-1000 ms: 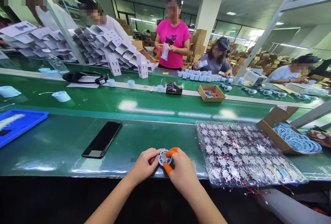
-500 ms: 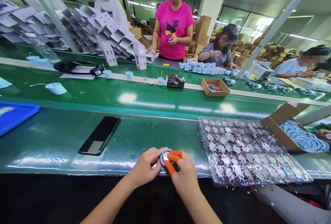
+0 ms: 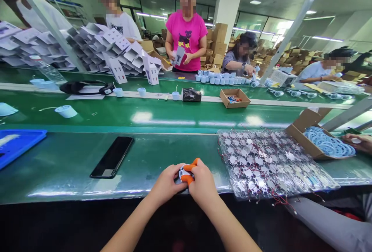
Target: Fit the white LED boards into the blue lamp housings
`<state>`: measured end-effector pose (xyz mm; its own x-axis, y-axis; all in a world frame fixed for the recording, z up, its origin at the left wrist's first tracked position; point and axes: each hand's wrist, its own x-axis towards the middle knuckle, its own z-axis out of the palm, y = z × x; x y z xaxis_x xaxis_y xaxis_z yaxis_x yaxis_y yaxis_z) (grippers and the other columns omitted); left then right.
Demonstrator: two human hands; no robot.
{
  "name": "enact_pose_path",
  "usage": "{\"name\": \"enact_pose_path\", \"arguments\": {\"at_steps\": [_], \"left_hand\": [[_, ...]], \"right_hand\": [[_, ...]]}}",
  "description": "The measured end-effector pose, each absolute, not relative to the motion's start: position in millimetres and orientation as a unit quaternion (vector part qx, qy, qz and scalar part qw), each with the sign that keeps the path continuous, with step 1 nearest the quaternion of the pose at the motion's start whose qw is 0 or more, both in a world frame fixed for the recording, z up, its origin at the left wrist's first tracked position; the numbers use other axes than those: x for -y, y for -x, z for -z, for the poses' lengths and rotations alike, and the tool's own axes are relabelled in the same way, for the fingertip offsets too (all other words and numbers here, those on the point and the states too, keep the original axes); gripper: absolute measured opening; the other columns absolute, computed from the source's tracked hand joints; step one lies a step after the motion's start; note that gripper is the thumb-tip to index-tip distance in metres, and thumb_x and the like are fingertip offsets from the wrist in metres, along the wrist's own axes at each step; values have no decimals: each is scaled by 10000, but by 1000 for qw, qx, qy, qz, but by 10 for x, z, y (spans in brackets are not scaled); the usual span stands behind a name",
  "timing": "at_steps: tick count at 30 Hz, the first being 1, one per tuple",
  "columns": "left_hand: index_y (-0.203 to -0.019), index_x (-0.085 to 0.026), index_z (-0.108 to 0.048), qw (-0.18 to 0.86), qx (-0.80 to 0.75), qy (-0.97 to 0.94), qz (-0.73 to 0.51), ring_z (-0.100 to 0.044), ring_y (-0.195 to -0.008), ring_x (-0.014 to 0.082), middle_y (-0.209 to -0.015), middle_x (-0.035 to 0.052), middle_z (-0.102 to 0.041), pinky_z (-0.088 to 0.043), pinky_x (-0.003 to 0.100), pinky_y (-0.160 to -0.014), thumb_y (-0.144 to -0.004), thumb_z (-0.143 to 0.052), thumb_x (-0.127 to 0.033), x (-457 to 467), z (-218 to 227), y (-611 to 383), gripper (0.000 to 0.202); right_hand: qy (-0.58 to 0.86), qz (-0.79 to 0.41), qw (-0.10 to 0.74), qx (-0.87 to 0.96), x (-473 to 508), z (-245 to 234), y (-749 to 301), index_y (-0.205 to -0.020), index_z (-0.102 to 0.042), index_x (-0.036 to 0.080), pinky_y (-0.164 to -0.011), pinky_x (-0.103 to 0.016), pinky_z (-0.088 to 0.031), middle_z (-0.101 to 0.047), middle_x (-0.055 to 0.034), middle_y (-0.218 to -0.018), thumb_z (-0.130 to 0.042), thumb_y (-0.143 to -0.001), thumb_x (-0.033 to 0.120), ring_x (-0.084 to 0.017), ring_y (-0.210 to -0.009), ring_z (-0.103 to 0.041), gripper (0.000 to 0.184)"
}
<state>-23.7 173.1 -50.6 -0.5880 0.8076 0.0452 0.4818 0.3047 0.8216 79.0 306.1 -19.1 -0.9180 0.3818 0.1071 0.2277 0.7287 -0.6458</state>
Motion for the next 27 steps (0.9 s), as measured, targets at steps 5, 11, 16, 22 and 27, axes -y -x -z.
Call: {"name": "enact_pose_path", "arguments": {"at_steps": [5, 11, 16, 22, 27], "left_hand": [[-1028, -252, -672, 173, -791, -411, -419, -547, -796, 198, -828, -6, -649, -369, 277, -699, -724, -723, -237, -1731, 527, 205, 309], [-959, -232, -664, 160, -797, -411, -413, -558, -782, 198, -815, 1, -651, -384, 275, -682, -712, -740, -240, -1748, 526, 198, 259], [-1067, -252, -691, 141, -778, -432, -434, -565, -805, 198, -852, 9, -670, -422, 292, -710, -759, -751, -240, -1675, 423, 163, 314], [-1340, -373, -583, 52, -631, -527, -567, -576, -860, 162, -948, 14, -600, -486, 284, -765, -833, -700, -122, -1489, 232, -43, 578], [-1347, -350, -571, 38, -572, -538, -619, -586, -900, 158, -1005, 35, -543, -529, 287, -788, -859, -698, -134, -1466, 121, -135, 549]], "right_hand": [[175, -364, 122, 907, -3106, 256, -781, -1017, -798, 229, -726, -316, -509, -573, -21, -859, -750, -816, 199, -178, -749, -598, 208], [183, -357, 128, 907, -3116, 218, -757, -998, -806, 244, -688, -317, -499, -588, -19, -847, -772, -792, 212, -172, -708, -583, 212], [181, -451, 208, 849, -3154, 168, -1005, -1184, -730, 262, -813, -386, -554, -681, -65, -1082, -842, -738, 329, -203, -813, -624, 465], [147, -696, 271, 649, -2682, 114, -1399, -1490, -434, 322, -1107, -502, -465, -537, -110, -1473, -884, -706, 382, -307, -1318, -553, 906], [168, -729, 302, 591, -2389, -12, -1457, -1495, -423, 331, -1105, -521, -476, -532, -113, -1497, -874, -719, 252, -320, -1314, -573, 901]]}}
